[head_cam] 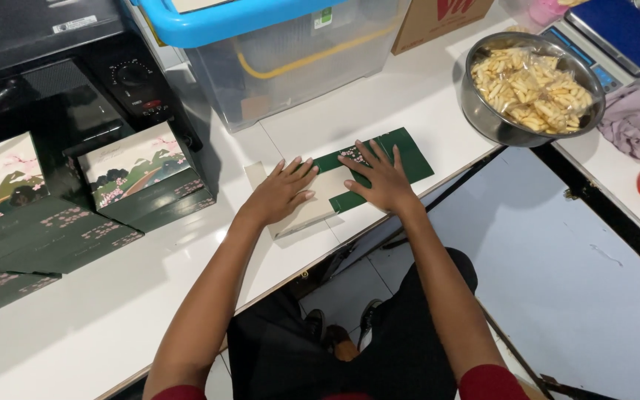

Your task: Assembling cardboard boxes by folding flaps and interlocking them at a prep counter.

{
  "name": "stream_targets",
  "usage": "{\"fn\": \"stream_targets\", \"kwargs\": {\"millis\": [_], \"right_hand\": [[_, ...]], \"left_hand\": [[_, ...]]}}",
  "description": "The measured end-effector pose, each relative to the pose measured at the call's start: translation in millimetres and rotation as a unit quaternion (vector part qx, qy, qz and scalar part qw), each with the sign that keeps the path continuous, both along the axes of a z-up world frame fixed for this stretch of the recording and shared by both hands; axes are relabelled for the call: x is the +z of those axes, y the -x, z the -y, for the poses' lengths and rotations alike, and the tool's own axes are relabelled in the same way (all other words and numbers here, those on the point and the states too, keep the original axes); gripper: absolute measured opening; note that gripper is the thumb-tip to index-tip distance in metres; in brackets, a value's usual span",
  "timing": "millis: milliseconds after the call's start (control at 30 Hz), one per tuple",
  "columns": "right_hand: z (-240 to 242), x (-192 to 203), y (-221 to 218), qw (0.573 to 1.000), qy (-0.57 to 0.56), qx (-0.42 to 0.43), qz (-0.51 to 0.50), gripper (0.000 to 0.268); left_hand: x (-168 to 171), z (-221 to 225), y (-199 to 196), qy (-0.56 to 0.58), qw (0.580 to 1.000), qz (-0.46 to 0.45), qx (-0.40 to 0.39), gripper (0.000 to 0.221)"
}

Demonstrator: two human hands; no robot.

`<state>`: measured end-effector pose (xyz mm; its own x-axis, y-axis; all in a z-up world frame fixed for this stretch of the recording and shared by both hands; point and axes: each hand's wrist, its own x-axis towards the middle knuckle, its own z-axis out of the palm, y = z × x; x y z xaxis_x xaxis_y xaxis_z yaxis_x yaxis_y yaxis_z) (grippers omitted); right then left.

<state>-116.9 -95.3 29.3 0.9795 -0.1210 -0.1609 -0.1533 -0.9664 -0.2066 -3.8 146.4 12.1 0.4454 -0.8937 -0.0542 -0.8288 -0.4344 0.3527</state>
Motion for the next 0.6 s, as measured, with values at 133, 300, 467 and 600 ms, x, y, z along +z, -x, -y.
{"fn": "stream_targets", "kwargs": {"millis": [133,300,467,600], "right_hand": [[12.1,-2.6,-3.9,1.0,-0.004,-0.004,0.003,0.064],[10.6,0.7,-4.6,1.0,-0.005,-0.007,0.015,0.064],[9.8,1.4,-1.9,1.0,-0.021,-0.01,0.017,0.063],[8.9,3.6,-1.8,0.999,-0.033,-0.013,0.025,0.061]], "left_hand": [[-3.4,-5.9,-7.2,-0.052,0.995,0.041,0.078,0.059],[7.0,3.0,7.9,-0.03,0.997,0.015,0.076,0.053],[-7.2,0.4,-12.1,0.082,0.989,0.024,0.118,0.038],[-8.4,-17.6,-32.1,0.206,0.957,-0.102,0.174,0.028]]}}
